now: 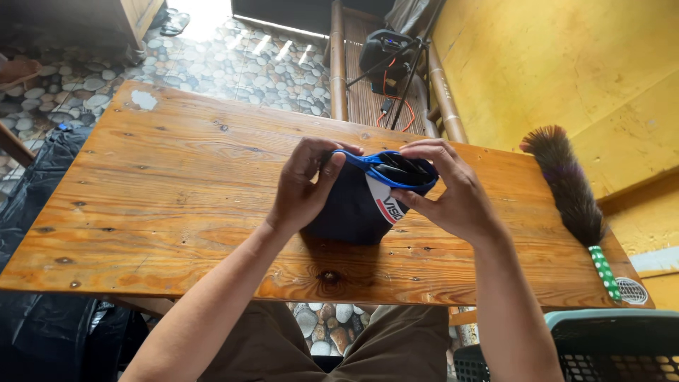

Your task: The person folds a black fabric bag on a wooden table, places it into a larger black bag with a blue zipper, and zips it closed. They then use a feather duster to wipe the table surface and place the packed bag into a plastic basket.

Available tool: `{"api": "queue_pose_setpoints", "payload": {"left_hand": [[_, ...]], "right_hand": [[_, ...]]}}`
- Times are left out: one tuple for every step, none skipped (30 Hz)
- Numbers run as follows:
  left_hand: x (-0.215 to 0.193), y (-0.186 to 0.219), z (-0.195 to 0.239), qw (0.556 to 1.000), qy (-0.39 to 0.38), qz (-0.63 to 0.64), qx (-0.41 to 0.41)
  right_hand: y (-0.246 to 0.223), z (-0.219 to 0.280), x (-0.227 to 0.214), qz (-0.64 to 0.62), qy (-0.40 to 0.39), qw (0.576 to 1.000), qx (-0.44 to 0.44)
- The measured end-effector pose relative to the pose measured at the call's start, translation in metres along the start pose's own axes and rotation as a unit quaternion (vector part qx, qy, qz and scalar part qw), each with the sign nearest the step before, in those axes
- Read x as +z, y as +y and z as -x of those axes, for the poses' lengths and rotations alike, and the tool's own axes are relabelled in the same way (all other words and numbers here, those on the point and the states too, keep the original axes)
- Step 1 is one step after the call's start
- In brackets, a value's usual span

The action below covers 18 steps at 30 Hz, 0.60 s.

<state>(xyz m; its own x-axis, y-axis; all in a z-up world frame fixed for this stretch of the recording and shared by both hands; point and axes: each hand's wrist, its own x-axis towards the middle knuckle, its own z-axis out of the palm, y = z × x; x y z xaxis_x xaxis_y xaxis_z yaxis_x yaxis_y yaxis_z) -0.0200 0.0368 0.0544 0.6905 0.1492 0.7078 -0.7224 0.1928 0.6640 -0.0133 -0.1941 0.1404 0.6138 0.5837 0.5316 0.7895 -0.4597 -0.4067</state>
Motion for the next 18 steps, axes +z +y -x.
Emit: {"api": "queue_pose_setpoints", "payload": {"left_hand": [[-0.006, 0.002, -0.002, 0.999, -0.029, -0.046, 0.000], [-0.011, 0.013, -0.006, 0.998, -0.034, -0.047, 0.000], [-0.016, 0.024, -0.011, 0.988, -0.085, -0.129, 0.020], [-0.021, 0.035, -0.016, 0.968, -0.134, -0.210, 0.041], [-0.018, 0.047, -0.021, 0.967, -0.141, -0.211, 0.039], [-0.015, 0.059, -0.027, 0.940, -0.201, -0.271, 0.044], [-0.013, 0.071, -0.031, 0.907, -0.258, -0.329, 0.046], [-0.010, 0.069, -0.031, 0.906, -0.262, -0.329, 0.041], [-0.008, 0.066, -0.033, 0.891, -0.274, -0.355, 0.065], [-0.005, 0.064, -0.035, 0.875, -0.286, -0.380, 0.089], [-0.004, 0.064, -0.036, 0.874, -0.289, -0.380, 0.089], [-0.002, 0.064, -0.037, 0.872, -0.290, -0.383, 0.090], [0.000, 0.063, -0.038, 0.871, -0.293, -0.384, 0.090], [0.001, 0.065, -0.038, 0.870, -0.297, -0.383, 0.091], [0.003, 0.067, -0.038, 0.870, -0.297, -0.384, 0.092], [0.004, 0.068, -0.037, 0.869, -0.296, -0.385, 0.092], [0.005, 0.067, -0.037, 0.869, -0.300, -0.383, 0.094], [0.006, 0.065, -0.036, 0.857, -0.311, -0.401, 0.087]], "right_hand": [[0.002, 0.000, 0.003, -0.026, 0.022, 0.999, 0.002], [0.004, 0.004, 0.006, -0.027, 0.027, 0.999, 0.004], [0.007, 0.007, 0.008, -0.027, 0.034, 0.999, 0.005], [0.011, 0.010, 0.011, -0.027, 0.041, 0.999, 0.007], [0.012, 0.010, 0.012, -0.030, 0.046, 0.998, 0.012], [0.013, 0.011, 0.013, -0.027, 0.056, 0.998, 0.006], [0.014, 0.012, 0.014, -0.026, 0.062, 0.998, 0.001], [0.012, 0.015, 0.016, -0.030, 0.063, 0.998, 0.005], [0.010, 0.015, 0.017, -0.029, 0.064, 0.997, -0.002], [0.008, 0.016, 0.017, -0.028, 0.066, 0.997, -0.010], [0.007, 0.017, 0.018, -0.028, 0.069, 0.997, -0.009], [0.006, 0.019, 0.018, -0.034, 0.074, 0.996, -0.023], [0.005, 0.021, 0.018, -0.039, 0.078, 0.996, -0.036], [0.003, 0.023, 0.018, -0.038, 0.082, 0.995, -0.033], [0.000, 0.026, 0.017, -0.046, 0.081, 0.995, -0.032], [-0.002, 0.028, 0.016, -0.055, 0.080, 0.995, -0.032], [-0.005, 0.028, 0.015, -0.053, 0.083, 0.995, -0.030], [-0.009, 0.029, 0.015, -0.036, 0.081, 0.996, -0.029]]}}
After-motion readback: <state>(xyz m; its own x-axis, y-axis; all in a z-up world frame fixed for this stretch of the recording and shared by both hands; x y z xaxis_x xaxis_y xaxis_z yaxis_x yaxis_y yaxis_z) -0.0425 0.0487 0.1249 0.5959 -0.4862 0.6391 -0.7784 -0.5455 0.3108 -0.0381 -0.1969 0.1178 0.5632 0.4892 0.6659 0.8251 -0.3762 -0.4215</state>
